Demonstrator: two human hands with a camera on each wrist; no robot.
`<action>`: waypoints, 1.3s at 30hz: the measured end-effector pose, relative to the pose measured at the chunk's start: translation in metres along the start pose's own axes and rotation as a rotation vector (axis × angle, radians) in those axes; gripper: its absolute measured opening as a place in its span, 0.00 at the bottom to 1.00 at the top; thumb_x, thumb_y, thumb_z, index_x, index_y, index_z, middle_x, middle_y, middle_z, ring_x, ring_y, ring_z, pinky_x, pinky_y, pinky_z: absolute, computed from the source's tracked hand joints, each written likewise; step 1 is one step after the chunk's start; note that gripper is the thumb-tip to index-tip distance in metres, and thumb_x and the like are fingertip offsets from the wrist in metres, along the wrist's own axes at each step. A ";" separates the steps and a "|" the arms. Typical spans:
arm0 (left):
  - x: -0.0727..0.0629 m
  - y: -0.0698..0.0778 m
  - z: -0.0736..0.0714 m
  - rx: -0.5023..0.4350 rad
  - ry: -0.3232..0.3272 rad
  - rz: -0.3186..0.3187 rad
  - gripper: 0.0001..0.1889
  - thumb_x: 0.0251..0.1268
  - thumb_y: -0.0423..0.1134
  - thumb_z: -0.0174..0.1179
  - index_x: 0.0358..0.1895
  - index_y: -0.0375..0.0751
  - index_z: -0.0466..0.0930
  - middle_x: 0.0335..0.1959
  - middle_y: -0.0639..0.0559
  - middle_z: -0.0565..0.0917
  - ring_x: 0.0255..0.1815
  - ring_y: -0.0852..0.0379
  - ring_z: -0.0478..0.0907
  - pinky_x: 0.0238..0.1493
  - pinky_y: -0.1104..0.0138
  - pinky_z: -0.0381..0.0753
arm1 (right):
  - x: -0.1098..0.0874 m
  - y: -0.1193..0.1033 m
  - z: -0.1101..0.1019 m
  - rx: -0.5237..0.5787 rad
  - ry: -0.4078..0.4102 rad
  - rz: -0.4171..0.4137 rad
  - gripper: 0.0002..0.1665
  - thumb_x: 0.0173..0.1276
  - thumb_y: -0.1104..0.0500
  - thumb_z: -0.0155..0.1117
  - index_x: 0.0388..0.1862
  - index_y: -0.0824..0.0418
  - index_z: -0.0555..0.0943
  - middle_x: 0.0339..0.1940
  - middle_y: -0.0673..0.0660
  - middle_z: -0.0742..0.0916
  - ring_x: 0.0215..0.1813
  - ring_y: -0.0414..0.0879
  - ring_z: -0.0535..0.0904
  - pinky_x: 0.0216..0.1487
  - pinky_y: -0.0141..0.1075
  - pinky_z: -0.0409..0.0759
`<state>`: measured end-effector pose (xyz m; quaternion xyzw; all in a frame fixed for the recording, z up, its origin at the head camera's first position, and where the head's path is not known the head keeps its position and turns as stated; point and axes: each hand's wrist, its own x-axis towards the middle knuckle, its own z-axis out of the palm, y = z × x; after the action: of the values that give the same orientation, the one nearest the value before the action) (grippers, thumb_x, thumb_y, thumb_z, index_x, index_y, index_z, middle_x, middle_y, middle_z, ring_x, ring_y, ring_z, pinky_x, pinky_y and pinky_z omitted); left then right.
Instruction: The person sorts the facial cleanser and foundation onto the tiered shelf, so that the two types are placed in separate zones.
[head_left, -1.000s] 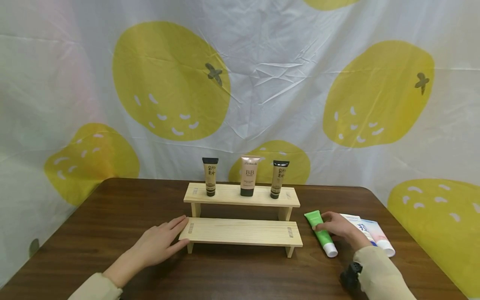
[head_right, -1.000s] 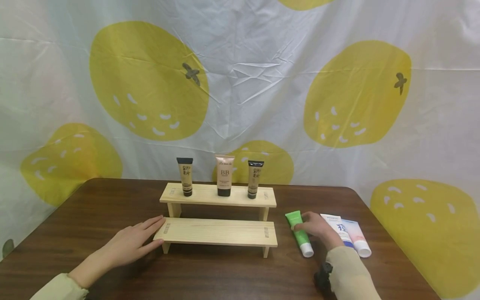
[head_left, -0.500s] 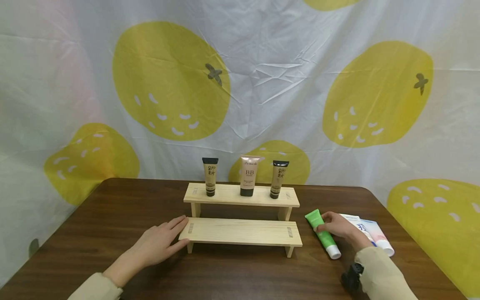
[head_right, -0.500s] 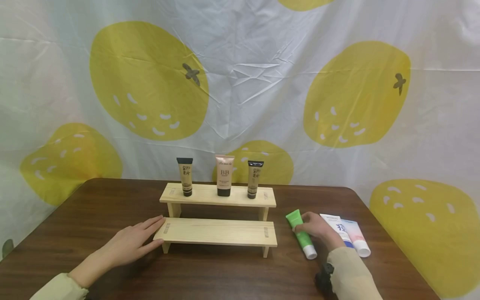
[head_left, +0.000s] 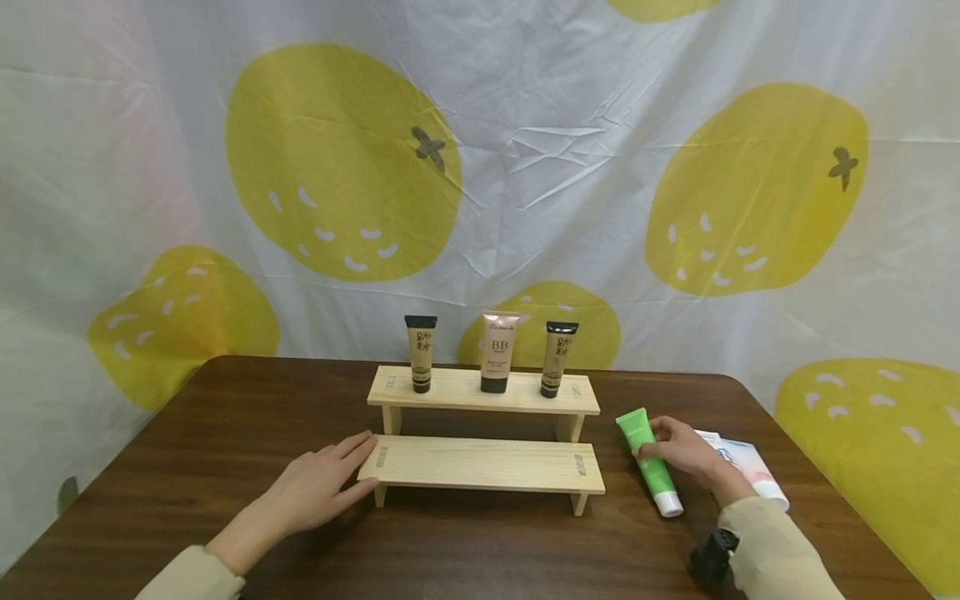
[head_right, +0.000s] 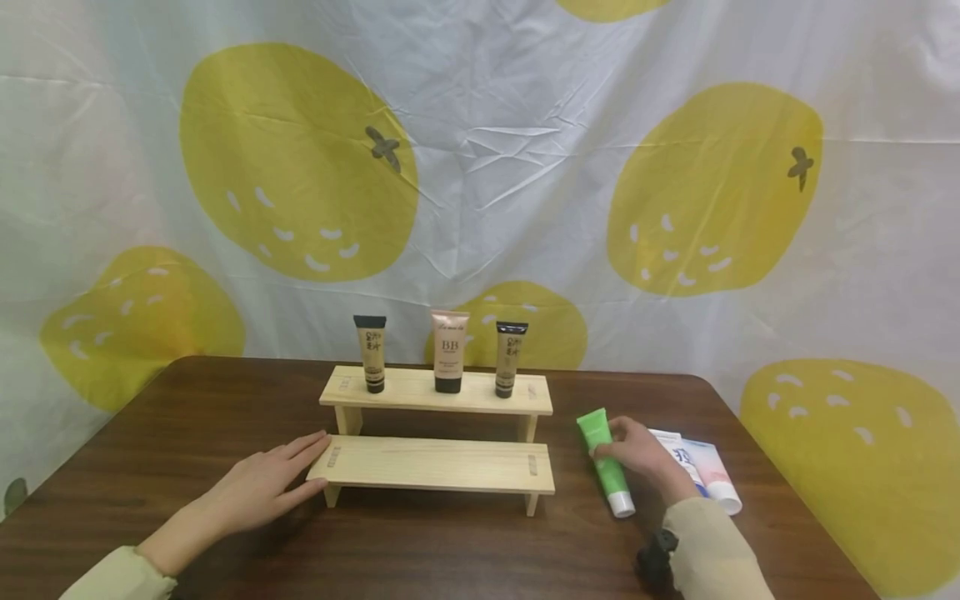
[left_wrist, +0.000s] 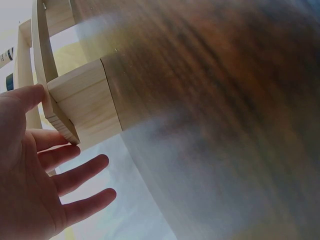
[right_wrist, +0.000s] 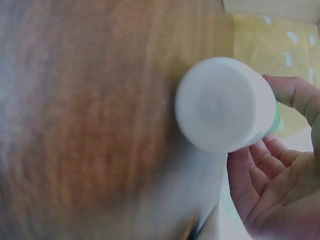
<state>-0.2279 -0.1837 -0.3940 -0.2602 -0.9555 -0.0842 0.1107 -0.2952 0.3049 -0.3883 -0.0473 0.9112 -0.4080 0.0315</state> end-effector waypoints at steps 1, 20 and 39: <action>0.000 0.000 0.000 0.000 0.000 -0.001 0.33 0.62 0.59 0.44 0.61 0.37 0.65 0.59 0.43 0.67 0.49 0.42 0.72 0.39 0.47 0.70 | -0.001 -0.001 -0.001 0.002 0.005 0.001 0.28 0.52 0.61 0.63 0.47 0.75 0.66 0.35 0.61 0.77 0.35 0.48 0.73 0.35 0.38 0.72; 0.000 0.000 0.001 0.003 -0.007 -0.006 0.33 0.62 0.59 0.44 0.62 0.37 0.65 0.60 0.43 0.66 0.49 0.43 0.72 0.39 0.47 0.70 | -0.011 -0.027 -0.018 -0.012 0.051 -0.073 0.20 0.62 0.51 0.58 0.35 0.69 0.69 0.23 0.54 0.75 0.23 0.48 0.72 0.22 0.39 0.73; 0.001 0.000 0.001 0.003 -0.002 -0.009 0.32 0.62 0.59 0.45 0.61 0.37 0.66 0.59 0.43 0.67 0.49 0.43 0.72 0.39 0.47 0.70 | -0.020 -0.044 -0.027 -0.064 0.019 -0.279 0.17 0.59 0.56 0.63 0.40 0.67 0.73 0.23 0.56 0.77 0.21 0.44 0.73 0.21 0.36 0.73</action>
<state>-0.2291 -0.1833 -0.3944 -0.2556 -0.9570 -0.0830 0.1096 -0.2751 0.2982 -0.3367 -0.1704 0.9086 -0.3796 -0.0359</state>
